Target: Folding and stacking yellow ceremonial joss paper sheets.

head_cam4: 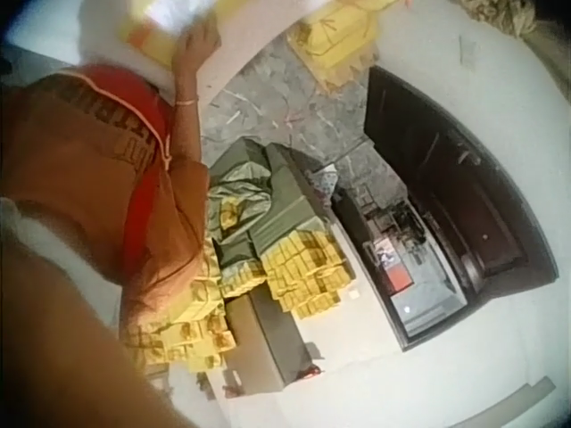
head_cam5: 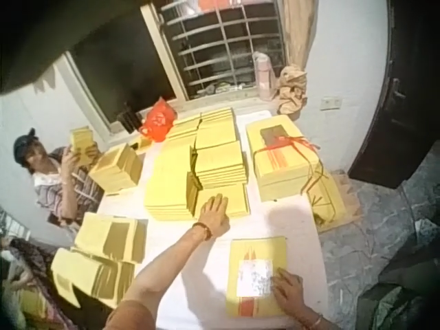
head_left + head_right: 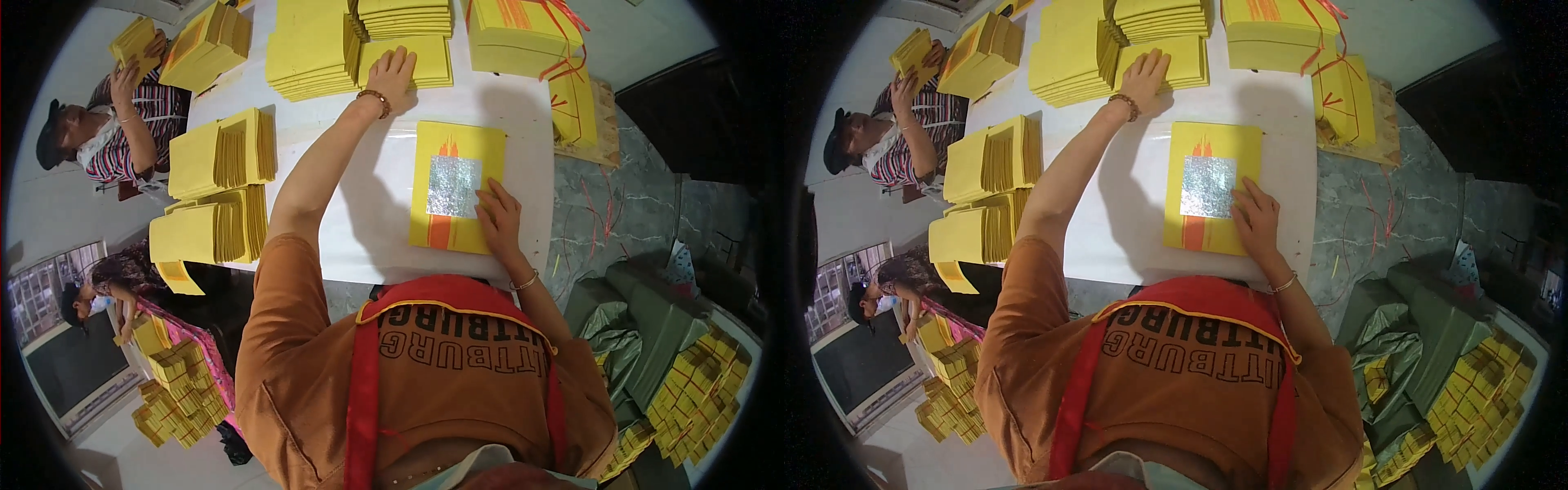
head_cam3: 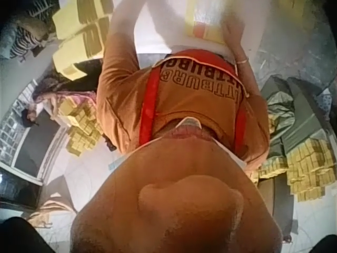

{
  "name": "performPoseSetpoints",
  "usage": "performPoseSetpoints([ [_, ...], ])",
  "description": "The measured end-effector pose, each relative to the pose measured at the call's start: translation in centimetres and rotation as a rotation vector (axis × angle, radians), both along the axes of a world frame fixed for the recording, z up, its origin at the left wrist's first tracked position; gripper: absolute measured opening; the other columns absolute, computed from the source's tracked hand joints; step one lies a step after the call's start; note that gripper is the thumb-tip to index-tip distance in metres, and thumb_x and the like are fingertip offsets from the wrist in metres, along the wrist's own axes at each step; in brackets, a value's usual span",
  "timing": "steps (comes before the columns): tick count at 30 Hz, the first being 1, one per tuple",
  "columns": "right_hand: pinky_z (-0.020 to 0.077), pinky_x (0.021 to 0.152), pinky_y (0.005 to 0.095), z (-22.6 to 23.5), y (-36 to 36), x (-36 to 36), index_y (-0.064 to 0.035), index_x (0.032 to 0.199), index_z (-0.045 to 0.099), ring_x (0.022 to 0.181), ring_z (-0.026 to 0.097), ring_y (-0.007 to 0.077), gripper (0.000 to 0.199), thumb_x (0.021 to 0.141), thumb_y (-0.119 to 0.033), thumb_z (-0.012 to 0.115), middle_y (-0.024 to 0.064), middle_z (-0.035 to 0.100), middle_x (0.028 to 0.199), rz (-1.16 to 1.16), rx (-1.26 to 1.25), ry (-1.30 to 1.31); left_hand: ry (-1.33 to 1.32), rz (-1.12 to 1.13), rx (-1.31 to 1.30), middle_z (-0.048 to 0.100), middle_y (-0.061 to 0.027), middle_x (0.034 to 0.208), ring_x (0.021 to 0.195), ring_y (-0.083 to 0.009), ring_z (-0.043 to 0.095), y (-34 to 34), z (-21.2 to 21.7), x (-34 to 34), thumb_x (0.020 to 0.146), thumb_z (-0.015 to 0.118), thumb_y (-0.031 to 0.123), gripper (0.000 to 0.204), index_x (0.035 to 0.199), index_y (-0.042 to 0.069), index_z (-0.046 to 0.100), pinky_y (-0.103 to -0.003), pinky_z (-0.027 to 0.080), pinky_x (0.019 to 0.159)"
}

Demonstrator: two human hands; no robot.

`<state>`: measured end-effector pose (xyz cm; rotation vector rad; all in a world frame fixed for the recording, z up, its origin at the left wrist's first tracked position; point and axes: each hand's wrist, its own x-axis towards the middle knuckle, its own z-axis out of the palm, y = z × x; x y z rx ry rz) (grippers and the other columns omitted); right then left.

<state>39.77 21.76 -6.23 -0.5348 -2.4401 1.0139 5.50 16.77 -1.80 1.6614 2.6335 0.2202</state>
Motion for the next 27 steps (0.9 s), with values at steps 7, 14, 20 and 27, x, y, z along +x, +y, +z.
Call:
performPoseSetpoints([
  [7, 0.0306, 0.093, 0.0356, -0.3, -0.4, 0.5, -0.0107, 0.106, 0.064, 0.111, 0.051, 0.0220, 0.027, 0.080, -0.015, 0.063, 0.0095, 0.050, 0.128, -0.008, 0.032, 0.011, -0.192, -0.363, 0.367, 0.057, -0.0167, 0.110, 0.095, -0.0348, 0.054, -7.3, 0.4, 11.2, 0.070, 0.061, 0.011, 0.047, 0.117, 0.007, 0.054, -0.046, 0.044, 0.078],
  [14, 0.0305, 0.096, 0.0356, -0.8, 0.5, 0.4, -0.0096, 0.107, 0.063, 0.114, 0.049, 0.0218, 0.027, 0.081, -0.016, 0.061, 0.0092, 0.051, 0.128, 0.020, 0.012, 0.020, -0.080, -0.553, 0.050, 0.046, -0.0113, 0.129, 0.116, -0.0297, 0.041, -13.8, 0.4, 18.8, 0.073, 0.068, 0.038, 0.063, 0.126, 0.008, 0.050, -0.042, 0.035, 0.094],
  [20, 0.0360, 0.097, 0.0304, 0.9, 1.5, 0.7, -0.0008, 0.111, 0.059, 0.109, 0.051, 0.0152, 0.029, 0.093, -0.021, 0.048, 0.0073, 0.060, 0.112, 0.003, -0.853, 0.140, -0.302, -0.538, 0.151, 0.058, -0.0085, 0.105, 0.096, -0.0245, 0.053, -14.2, 0.3, 18.6, 0.081, 0.062, 0.023, 0.032, 0.107, 0.005, 0.060, -0.035, 0.044, 0.082],
  [27, 0.0334, 0.099, 0.0299, 0.6, 1.9, 1.0, 0.0024, 0.113, 0.057, 0.103, 0.054, 0.0156, 0.042, 0.099, -0.029, 0.033, 0.0086, 0.064, 0.100, -0.030, -0.854, 0.115, -0.516, -0.417, 0.214, 0.062, -0.0095, 0.081, 0.080, -0.0264, 0.058, -13.8, 0.4, 18.4, 0.086, 0.056, 0.022, 0.019, 0.089, 0.005, 0.064, -0.035, 0.047, 0.076],
])
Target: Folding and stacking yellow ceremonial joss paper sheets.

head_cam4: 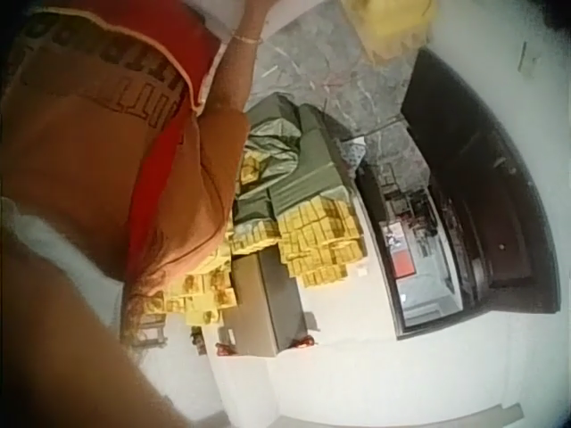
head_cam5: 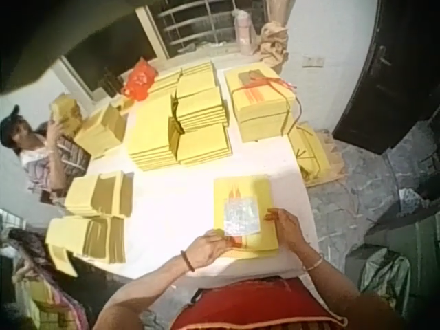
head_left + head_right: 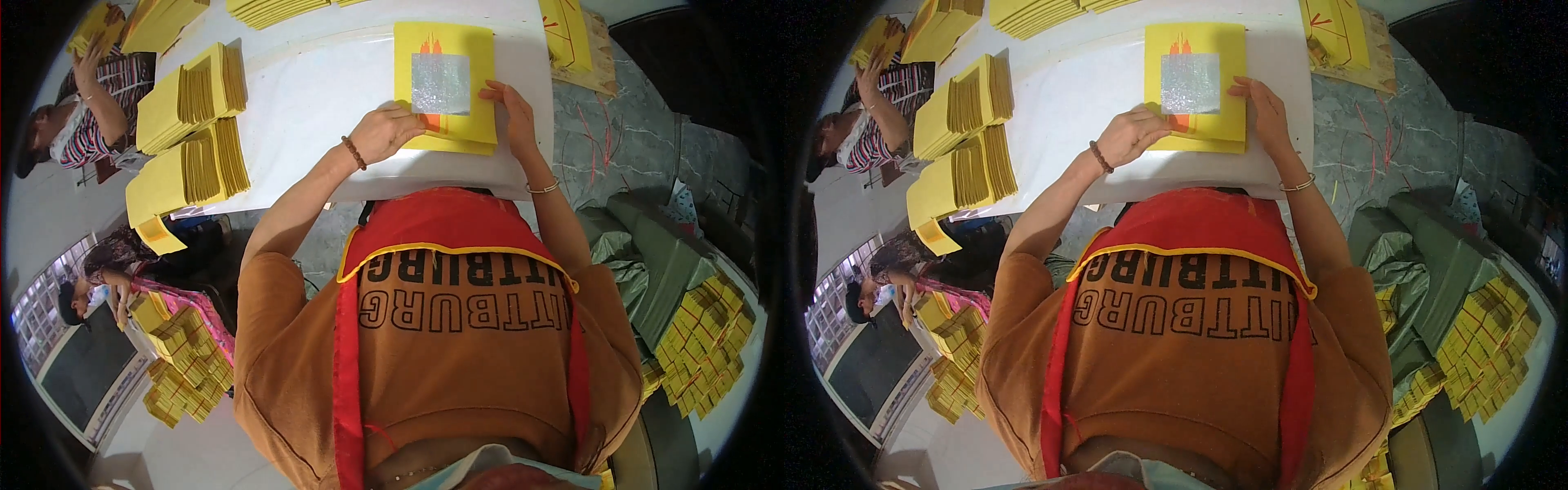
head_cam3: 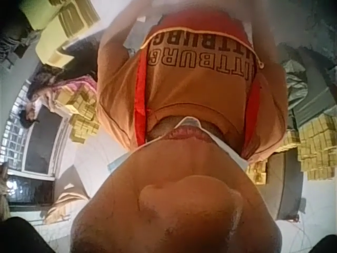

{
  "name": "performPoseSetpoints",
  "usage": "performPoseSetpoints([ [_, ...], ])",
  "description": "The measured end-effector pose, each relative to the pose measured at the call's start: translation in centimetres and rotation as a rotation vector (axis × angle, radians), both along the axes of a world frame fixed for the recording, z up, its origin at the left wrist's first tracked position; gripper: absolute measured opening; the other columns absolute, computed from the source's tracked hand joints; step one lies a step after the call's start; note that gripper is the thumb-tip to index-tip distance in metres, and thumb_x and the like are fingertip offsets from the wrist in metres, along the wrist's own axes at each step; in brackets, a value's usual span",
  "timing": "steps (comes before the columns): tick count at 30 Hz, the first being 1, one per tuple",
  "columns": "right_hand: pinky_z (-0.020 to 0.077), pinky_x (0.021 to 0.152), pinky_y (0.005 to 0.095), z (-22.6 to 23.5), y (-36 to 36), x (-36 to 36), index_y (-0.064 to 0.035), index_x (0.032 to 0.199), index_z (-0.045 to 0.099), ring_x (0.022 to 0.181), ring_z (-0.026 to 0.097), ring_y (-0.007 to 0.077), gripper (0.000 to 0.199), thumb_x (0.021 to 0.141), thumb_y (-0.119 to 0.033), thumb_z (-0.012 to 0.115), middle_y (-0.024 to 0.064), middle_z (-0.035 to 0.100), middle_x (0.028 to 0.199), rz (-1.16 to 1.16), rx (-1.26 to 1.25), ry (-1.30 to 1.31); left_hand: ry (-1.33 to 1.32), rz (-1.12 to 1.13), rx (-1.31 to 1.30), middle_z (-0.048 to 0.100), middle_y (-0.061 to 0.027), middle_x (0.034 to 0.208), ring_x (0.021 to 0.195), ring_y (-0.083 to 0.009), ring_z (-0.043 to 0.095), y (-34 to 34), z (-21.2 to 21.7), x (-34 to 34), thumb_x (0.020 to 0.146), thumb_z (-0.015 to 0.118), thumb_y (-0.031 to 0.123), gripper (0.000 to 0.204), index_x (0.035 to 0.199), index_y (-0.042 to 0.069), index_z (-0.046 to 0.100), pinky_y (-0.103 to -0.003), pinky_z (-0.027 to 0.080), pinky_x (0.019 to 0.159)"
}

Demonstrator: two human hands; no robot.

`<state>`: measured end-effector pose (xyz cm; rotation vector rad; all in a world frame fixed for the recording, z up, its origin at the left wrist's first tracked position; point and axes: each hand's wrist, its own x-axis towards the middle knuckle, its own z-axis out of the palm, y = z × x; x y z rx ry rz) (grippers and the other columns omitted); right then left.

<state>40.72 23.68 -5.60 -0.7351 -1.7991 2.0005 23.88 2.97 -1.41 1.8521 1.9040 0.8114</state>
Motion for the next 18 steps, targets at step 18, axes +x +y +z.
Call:
performPoseSetpoints([
  [18, 0.0323, 0.100, 0.0312, -0.2, -0.1, 0.1, 0.0032, 0.115, 0.056, 0.103, 0.054, 0.0161, 0.045, 0.099, -0.032, 0.032, 0.0086, 0.065, 0.098, 0.006, 0.009, 0.040, -0.510, 0.198, -0.373, 0.066, -0.0067, 0.076, 0.069, -0.0094, 0.058, 0.6, 0.1, -1.5, 0.083, 0.058, 0.013, 0.020, 0.094, -0.001, 0.066, -0.024, 0.047, 0.063],
])
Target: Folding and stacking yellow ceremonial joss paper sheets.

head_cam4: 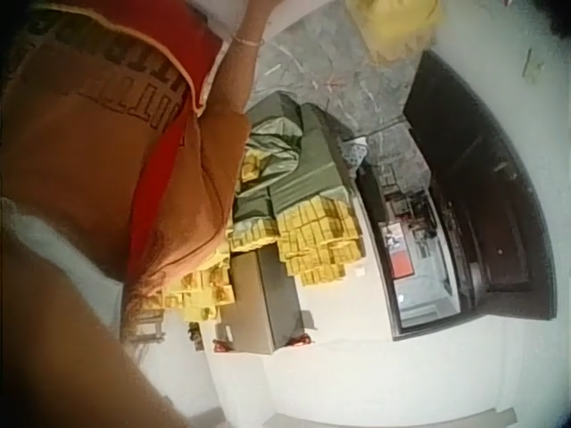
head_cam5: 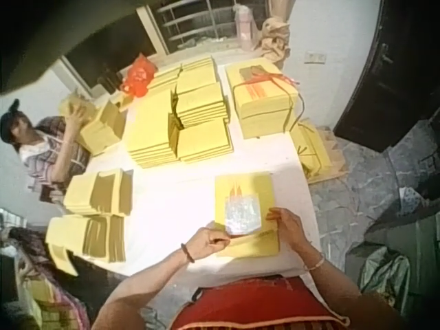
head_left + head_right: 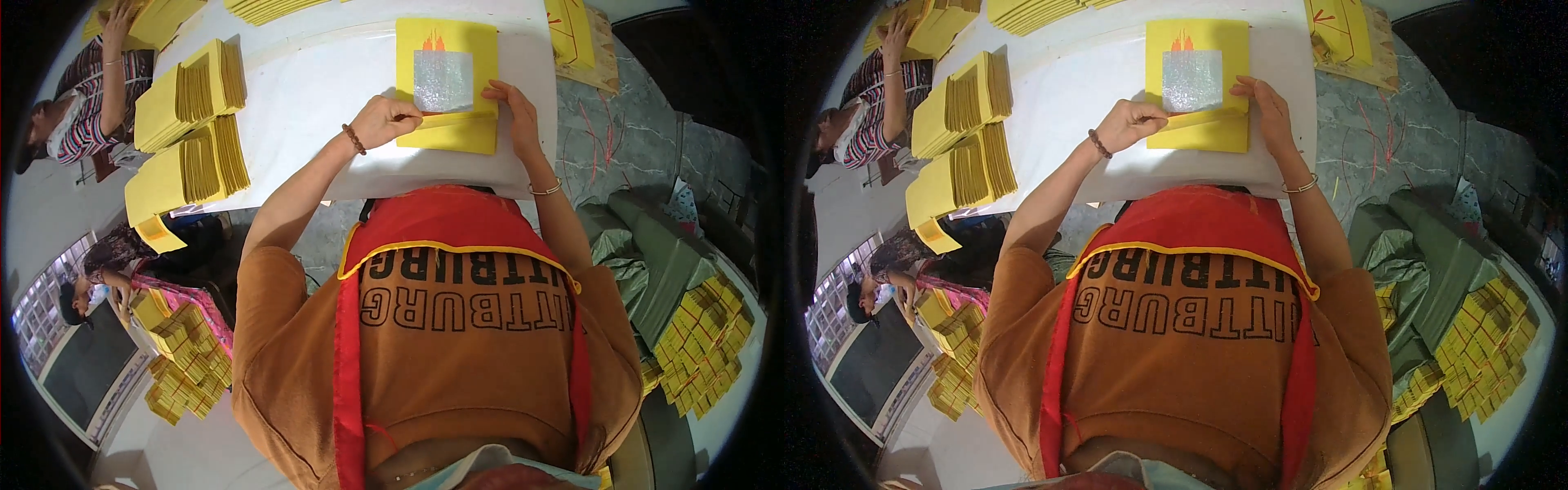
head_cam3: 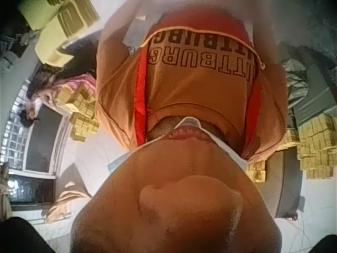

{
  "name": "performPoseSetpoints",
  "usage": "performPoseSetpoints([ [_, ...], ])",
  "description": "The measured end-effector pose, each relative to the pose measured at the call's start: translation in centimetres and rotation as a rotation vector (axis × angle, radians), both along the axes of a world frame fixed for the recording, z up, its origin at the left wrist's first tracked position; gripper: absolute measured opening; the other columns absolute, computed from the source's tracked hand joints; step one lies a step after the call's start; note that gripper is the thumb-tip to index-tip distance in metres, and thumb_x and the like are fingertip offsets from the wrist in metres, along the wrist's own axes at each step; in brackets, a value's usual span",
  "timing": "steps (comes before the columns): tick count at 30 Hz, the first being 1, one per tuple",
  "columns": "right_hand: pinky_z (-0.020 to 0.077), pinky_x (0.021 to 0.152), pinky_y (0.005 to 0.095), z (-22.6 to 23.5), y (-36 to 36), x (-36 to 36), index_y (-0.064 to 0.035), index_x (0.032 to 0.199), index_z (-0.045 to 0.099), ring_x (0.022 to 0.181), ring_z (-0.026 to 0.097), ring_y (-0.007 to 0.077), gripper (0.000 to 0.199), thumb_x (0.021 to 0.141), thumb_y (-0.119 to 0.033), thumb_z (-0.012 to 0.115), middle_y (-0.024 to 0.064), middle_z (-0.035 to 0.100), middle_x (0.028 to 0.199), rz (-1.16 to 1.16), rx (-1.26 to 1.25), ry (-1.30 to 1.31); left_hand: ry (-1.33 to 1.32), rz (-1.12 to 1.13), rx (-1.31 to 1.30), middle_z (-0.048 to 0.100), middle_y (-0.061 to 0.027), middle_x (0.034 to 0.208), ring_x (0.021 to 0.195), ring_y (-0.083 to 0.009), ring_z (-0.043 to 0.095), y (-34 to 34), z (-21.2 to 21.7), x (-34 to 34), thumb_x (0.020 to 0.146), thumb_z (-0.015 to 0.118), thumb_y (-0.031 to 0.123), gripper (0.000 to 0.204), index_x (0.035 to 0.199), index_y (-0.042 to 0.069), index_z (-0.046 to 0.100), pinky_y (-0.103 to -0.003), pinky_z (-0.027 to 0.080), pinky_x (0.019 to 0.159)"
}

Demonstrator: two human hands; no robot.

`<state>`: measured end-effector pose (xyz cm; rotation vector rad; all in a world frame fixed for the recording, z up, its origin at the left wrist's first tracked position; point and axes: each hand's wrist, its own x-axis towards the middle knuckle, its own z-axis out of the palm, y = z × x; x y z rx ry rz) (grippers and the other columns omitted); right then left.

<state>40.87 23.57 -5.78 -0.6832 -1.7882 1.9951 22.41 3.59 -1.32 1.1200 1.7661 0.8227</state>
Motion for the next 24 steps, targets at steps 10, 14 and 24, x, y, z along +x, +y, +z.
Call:
performPoseSetpoints([
  [10, 0.0306, 0.102, 0.0322, -0.4, 0.2, 0.4, 0.0033, 0.116, 0.055, 0.104, 0.053, 0.0167, 0.048, 0.098, -0.035, 0.031, 0.0093, 0.065, 0.100, 0.041, 0.029, 0.014, -0.199, 0.032, -0.071, 0.063, -0.0011, 0.075, 0.069, -0.0058, 0.054, 0.5, -0.2, -0.7, 0.084, 0.059, 0.014, 0.017, 0.091, 0.000, 0.066, -0.021, 0.044, 0.065],
  [14, 0.0296, 0.103, 0.0325, -0.4, 0.3, 0.4, 0.0029, 0.117, 0.054, 0.105, 0.053, 0.0167, 0.046, 0.098, -0.033, 0.033, 0.0089, 0.064, 0.102, 0.053, 0.008, 0.030, -0.166, -0.005, -0.067, 0.063, -0.0001, 0.075, 0.069, -0.0051, 0.052, 0.6, -0.4, -1.1, 0.084, 0.058, 0.014, 0.018, 0.091, -0.001, 0.066, -0.021, 0.043, 0.063],
  [24, 0.0331, 0.096, 0.0348, -1.8, 0.3, 0.7, -0.0083, 0.103, 0.060, 0.106, 0.056, 0.0239, 0.029, 0.075, -0.008, 0.068, 0.0075, 0.064, 0.101, 0.189, 0.666, 0.022, 0.013, -0.151, 0.039, 0.063, -0.0064, 0.094, 0.088, -0.0159, 0.055, 0.2, 0.4, -1.4, 0.081, 0.066, 0.030, 0.027, 0.099, 0.010, 0.066, -0.030, 0.046, 0.075],
])
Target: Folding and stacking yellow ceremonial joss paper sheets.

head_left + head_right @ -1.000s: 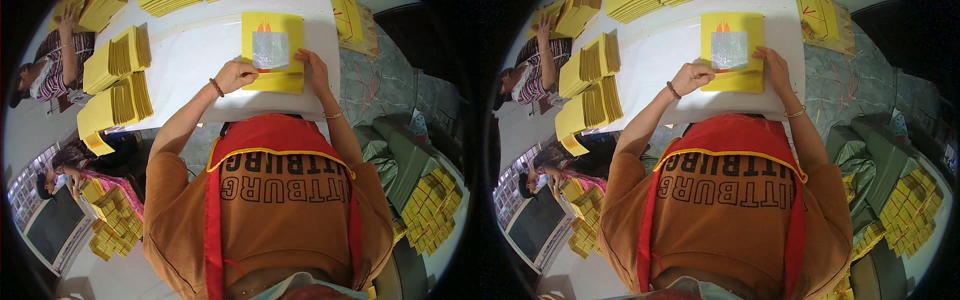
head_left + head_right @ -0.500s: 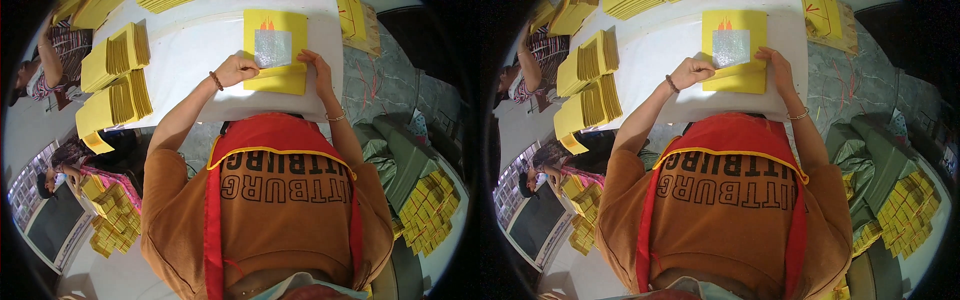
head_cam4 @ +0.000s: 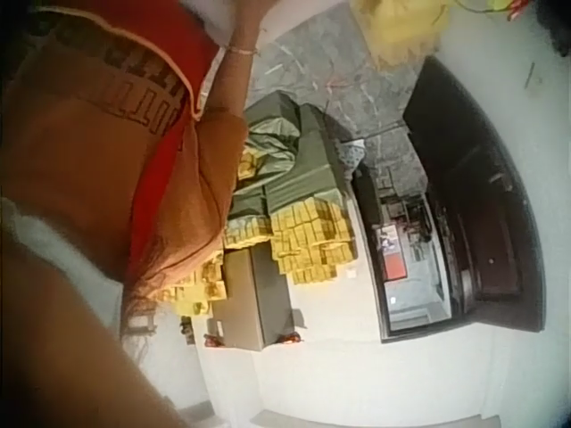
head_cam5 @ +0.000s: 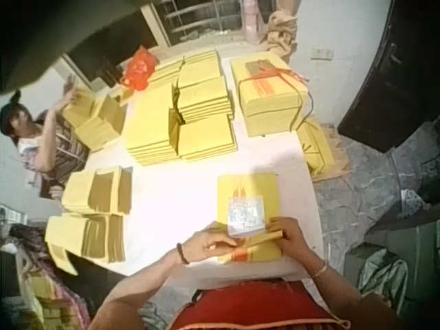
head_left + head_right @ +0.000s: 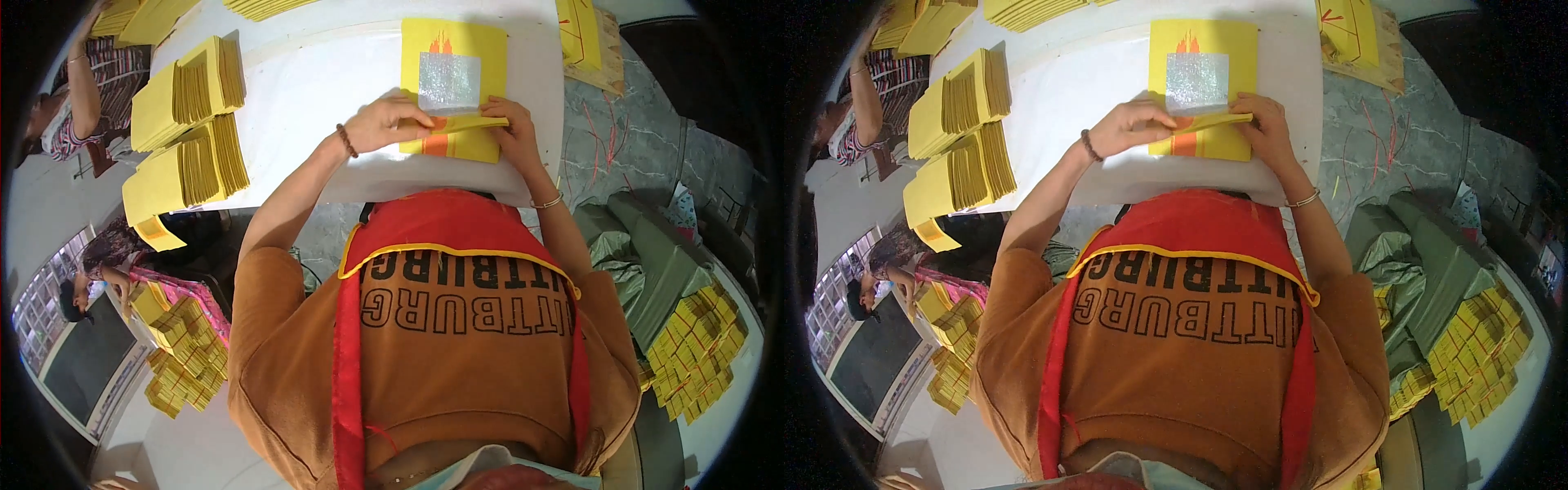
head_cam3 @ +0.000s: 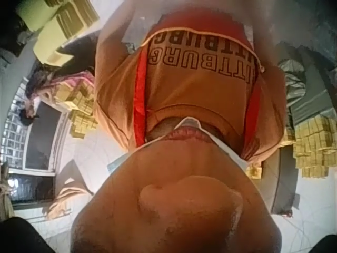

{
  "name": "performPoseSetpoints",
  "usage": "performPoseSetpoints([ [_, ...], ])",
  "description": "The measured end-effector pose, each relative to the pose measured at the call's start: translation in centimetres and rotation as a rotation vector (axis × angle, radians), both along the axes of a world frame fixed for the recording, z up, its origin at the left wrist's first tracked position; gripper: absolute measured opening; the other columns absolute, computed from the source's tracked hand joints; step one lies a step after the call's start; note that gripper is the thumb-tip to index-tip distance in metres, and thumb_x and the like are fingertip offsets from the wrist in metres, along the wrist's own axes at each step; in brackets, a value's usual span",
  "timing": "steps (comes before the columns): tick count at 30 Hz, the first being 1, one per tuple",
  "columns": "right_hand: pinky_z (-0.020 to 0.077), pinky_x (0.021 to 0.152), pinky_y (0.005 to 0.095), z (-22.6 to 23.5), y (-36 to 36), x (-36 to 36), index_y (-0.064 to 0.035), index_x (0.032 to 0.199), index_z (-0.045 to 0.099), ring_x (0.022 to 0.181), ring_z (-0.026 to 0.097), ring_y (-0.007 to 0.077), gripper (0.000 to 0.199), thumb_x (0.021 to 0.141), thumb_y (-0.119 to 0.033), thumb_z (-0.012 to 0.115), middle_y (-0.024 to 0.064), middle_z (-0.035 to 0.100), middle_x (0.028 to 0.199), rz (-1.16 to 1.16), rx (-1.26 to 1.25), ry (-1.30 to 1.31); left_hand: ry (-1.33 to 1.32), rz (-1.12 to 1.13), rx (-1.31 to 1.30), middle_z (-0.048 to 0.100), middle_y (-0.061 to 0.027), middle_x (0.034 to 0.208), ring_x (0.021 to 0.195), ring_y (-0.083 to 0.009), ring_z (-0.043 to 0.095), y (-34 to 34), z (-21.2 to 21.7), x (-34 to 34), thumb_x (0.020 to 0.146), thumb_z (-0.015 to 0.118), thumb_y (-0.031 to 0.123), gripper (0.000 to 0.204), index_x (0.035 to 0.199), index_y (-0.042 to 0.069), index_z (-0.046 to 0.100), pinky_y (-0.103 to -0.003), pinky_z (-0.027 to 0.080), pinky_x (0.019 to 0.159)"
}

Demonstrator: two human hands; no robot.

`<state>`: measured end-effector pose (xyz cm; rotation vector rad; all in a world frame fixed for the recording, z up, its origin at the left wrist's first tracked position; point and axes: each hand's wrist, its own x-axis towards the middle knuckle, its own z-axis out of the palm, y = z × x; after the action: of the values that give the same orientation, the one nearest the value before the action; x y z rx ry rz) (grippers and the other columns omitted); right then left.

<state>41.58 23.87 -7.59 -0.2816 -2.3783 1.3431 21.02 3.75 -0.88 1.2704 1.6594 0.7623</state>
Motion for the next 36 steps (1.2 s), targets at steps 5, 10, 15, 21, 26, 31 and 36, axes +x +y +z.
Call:
performPoseSetpoints([
  [5, 0.0338, 0.096, 0.0347, 0.1, -0.5, -0.2, -0.0093, 0.096, 0.060, 0.106, 0.057, 0.0241, 0.022, 0.075, -0.005, 0.066, 0.0061, 0.065, 0.099, -0.055, -0.373, -0.021, 0.695, -0.002, 0.322, 0.053, -0.0094, 0.122, 0.118, -0.0308, 0.044, -0.3, -1.1, -0.4, 0.076, 0.068, 0.020, 0.043, 0.118, 0.015, 0.058, -0.041, 0.033, 0.097],
  [10, 0.0336, 0.094, 0.0344, 3.3, 0.4, -0.5, -0.0110, 0.093, 0.060, 0.107, 0.057, 0.0243, 0.020, 0.074, -0.003, 0.064, 0.0051, 0.065, 0.100, -0.011, -0.276, 0.095, 0.891, 0.040, 0.428, 0.056, -0.0070, 0.117, 0.112, -0.0263, 0.048, 0.0, 0.2, -0.3, 0.075, 0.057, 0.007, 0.041, 0.114, 0.017, 0.060, -0.038, 0.037, 0.089],
  [15, 0.0307, 0.091, 0.0344, 6.2, -0.9, 1.2, -0.0135, 0.094, 0.060, 0.107, 0.057, 0.0221, 0.019, 0.075, -0.011, 0.065, 0.0025, 0.065, 0.102, 0.044, 0.105, 0.070, 0.812, -0.007, 0.465, 0.060, -0.0062, 0.108, 0.101, -0.0239, 0.054, -1.8, 1.4, 1.2, 0.074, 0.052, 0.003, 0.037, 0.109, 0.013, 0.062, -0.034, 0.040, 0.082],
  [21, 0.0369, 0.085, 0.0321, 5.2, -1.8, 1.5, -0.0103, 0.099, 0.062, 0.096, 0.062, 0.0199, 0.020, 0.080, -0.018, 0.064, 0.0044, 0.066, 0.099, 0.008, 0.034, -0.148, 0.378, 0.221, 0.295, 0.060, -0.0129, 0.084, 0.080, -0.0310, 0.056, -2.5, -1.8, 2.4, 0.084, 0.055, 0.010, 0.014, 0.097, 0.005, 0.061, -0.035, 0.046, 0.066],
  [26, 0.0474, 0.057, 0.0326, 4.7, -1.8, -1.5, -0.0025, 0.109, 0.058, 0.065, 0.064, 0.0240, 0.036, 0.084, -0.028, 0.061, 0.0137, 0.067, 0.086, -0.258, -0.239, -0.327, 0.117, 0.550, 0.023, 0.059, -0.0163, 0.074, 0.068, -0.0288, 0.056, -1.0, -1.9, 3.3, 0.084, 0.058, 0.016, 0.021, 0.101, 0.004, 0.060, -0.036, 0.045, 0.063],
  [31, 0.0470, 0.061, 0.0326, 3.9, -1.7, -2.9, -0.0080, 0.127, 0.044, 0.069, 0.064, 0.0221, 0.054, 0.081, -0.028, 0.064, 0.0123, 0.066, 0.086, -0.344, -0.186, -0.286, -0.091, 0.720, -0.009, 0.062, -0.0158, 0.077, 0.065, -0.0220, 0.060, -0.6, -3.8, 3.6, 0.083, 0.059, 0.015, 0.028, 0.107, 0.000, 0.058, -0.034, 0.046, 0.062],
  [36, 0.0464, 0.062, 0.0344, 4.6, -1.7, -3.9, -0.0134, 0.134, 0.034, 0.068, 0.062, 0.0234, 0.063, 0.080, -0.025, 0.065, 0.0110, 0.064, 0.081, -0.372, -0.212, -0.380, -0.295, 0.864, 0.129, 0.064, -0.0151, 0.080, 0.070, -0.0177, 0.061, 0.1, -4.4, 3.5, 0.080, 0.061, 0.008, 0.044, 0.119, -0.002, 0.044, -0.032, 0.048, 0.065],
])
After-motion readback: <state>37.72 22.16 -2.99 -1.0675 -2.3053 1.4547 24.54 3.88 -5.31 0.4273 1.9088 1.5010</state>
